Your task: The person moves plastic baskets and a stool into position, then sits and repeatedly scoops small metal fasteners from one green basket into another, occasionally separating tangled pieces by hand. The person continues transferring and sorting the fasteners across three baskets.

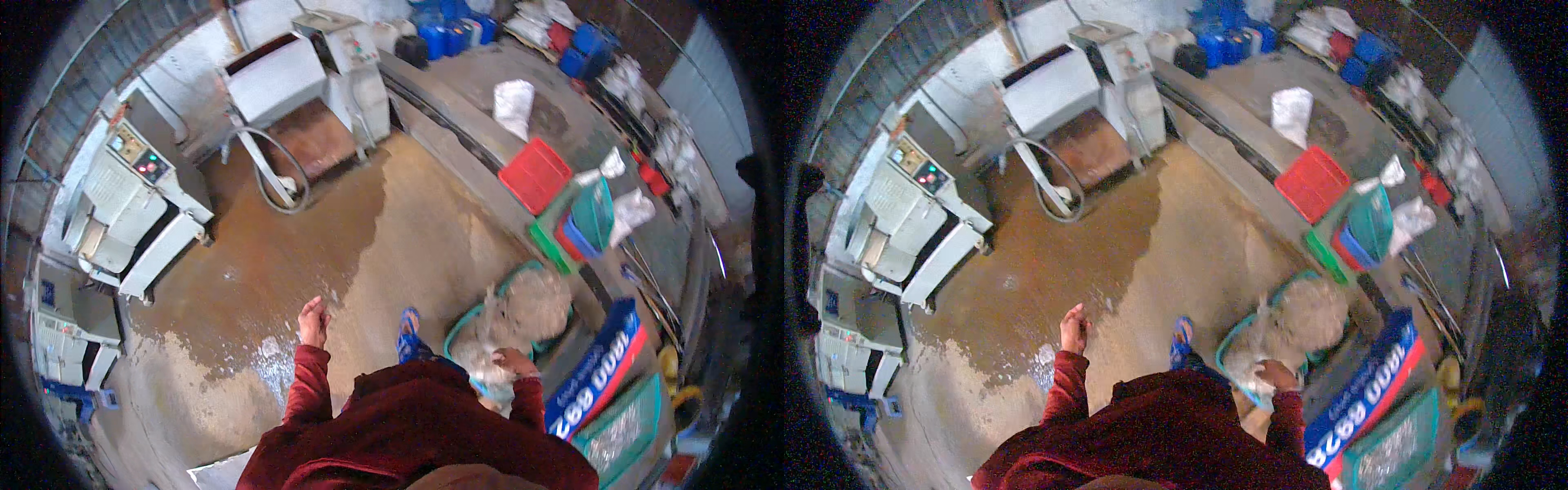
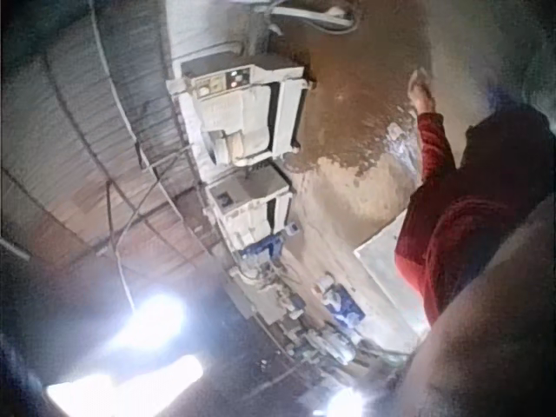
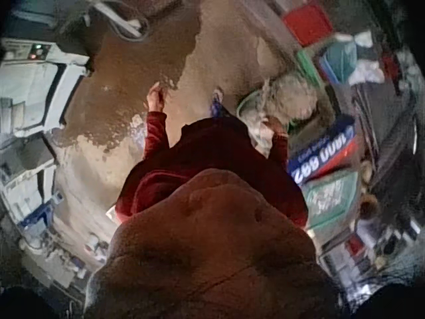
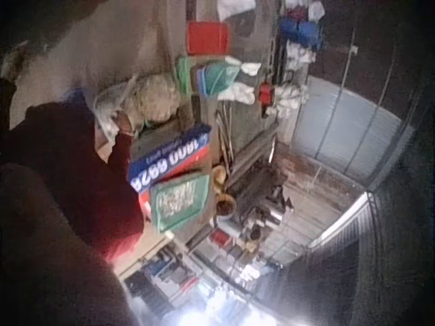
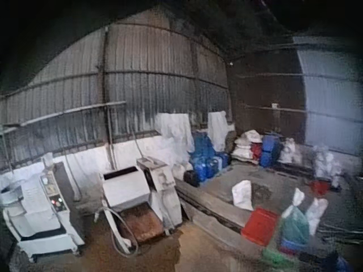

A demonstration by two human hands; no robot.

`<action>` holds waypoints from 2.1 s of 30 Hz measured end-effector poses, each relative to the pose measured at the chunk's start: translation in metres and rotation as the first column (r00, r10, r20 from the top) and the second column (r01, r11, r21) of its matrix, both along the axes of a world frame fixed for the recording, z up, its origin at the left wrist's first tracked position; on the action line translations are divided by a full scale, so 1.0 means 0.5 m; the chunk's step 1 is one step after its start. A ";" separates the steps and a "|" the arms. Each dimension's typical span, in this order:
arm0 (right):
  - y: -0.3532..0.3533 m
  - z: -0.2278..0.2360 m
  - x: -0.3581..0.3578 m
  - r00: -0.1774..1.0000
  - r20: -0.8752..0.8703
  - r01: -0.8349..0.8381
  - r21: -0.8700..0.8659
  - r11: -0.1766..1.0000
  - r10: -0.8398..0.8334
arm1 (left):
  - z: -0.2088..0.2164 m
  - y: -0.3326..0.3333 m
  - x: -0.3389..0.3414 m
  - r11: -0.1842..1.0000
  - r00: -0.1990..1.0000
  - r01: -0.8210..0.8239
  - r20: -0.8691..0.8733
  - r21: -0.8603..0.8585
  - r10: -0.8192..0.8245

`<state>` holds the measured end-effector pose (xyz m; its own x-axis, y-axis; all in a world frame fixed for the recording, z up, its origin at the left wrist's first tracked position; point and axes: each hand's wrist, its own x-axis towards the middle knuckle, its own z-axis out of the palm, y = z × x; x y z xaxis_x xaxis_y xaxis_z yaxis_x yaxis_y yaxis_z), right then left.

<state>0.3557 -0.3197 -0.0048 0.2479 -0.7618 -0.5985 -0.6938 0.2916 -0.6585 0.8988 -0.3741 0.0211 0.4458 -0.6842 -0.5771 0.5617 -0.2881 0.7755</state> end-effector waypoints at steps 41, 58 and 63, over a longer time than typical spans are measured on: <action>-1.685 -0.328 -0.744 0.512 0.303 0.852 -0.296 0.431 -0.804 | -0.162 -1.846 -1.169 0.144 0.088 0.988 0.543 0.062 -0.835; -2.392 -0.845 -0.722 0.225 -0.085 0.964 -0.127 0.235 -0.971 | -1.208 -2.373 -1.433 -0.184 -0.358 0.892 0.399 0.412 -0.844; -2.435 -1.072 -0.770 0.205 -0.144 0.955 -0.188 0.230 -0.968 | -1.380 -2.445 -1.586 -0.227 -0.309 0.951 0.642 0.210 -0.702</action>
